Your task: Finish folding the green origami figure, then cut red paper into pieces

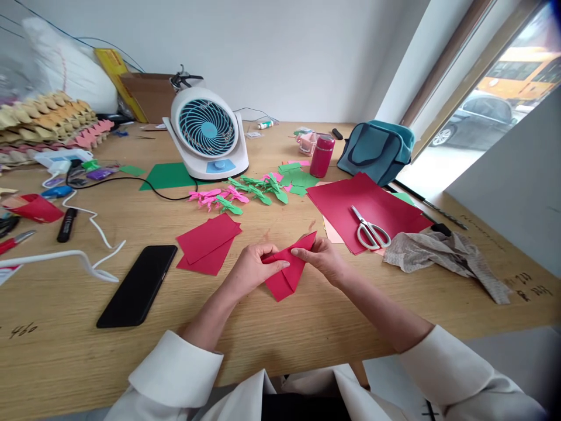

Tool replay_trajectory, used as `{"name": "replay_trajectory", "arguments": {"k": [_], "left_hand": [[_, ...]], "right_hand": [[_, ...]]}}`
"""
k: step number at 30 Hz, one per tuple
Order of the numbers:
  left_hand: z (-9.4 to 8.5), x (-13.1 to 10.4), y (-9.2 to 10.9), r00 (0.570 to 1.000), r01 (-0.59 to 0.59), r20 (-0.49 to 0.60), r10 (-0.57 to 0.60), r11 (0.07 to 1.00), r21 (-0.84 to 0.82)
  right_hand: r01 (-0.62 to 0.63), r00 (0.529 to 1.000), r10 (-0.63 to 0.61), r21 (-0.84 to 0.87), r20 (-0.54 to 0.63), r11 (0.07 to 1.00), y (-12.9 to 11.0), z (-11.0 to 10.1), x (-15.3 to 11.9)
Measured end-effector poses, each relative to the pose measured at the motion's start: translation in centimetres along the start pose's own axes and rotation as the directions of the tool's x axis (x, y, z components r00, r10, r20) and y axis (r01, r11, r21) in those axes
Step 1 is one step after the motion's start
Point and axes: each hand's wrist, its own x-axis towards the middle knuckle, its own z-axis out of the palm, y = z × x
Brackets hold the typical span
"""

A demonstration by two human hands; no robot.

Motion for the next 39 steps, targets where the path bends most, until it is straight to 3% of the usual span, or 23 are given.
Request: {"name": "replay_trajectory", "arguments": {"k": [3,8,17,22,27,32,39], "left_hand": [[-0.2,0.1,-0.3,0.999,0.0,0.042,0.003,0.997,-0.073],[0.0,0.2,-0.9,0.999,0.025,0.04,-0.023,0.999,-0.047],[0.7,0.2,-1.7,0.986,0.122,0.114,-0.121,0.993,0.003],[0.8,0.2,-1.7,0.975,0.198,0.136,-0.178,0.968,-0.152],[0.9,0.3,-1.7,0.977,0.213,0.074,-0.199,0.919,-0.333],[0.9,0.5,-2.0,0.981,0.194,0.099,-0.17,0.914,-0.357],[0.4,0.7,-1.8,0.999,0.005,-0.05,-0.021,0.954,-0.3]], "right_hand": [[0.005,0.998,-0.004,-0.019,0.061,1.0,-0.5,0.5,0.9],[-0.035,0.991,0.033,0.015,0.132,0.999,1.3,0.7,1.7],[0.006,0.99,0.0,0.042,-0.139,0.999,1.2,-1.9,2.7],[0.063,0.979,-0.043,0.093,-0.199,0.994,1.1,-3.0,2.8],[0.045,0.997,-0.044,0.024,-0.06,0.999,1.7,-1.6,2.2],[0.066,0.998,-0.067,-0.09,-0.016,0.994,1.8,-0.2,1.5],[0.065,0.987,-0.034,-0.195,0.158,0.979,2.5,0.9,0.6]]}}
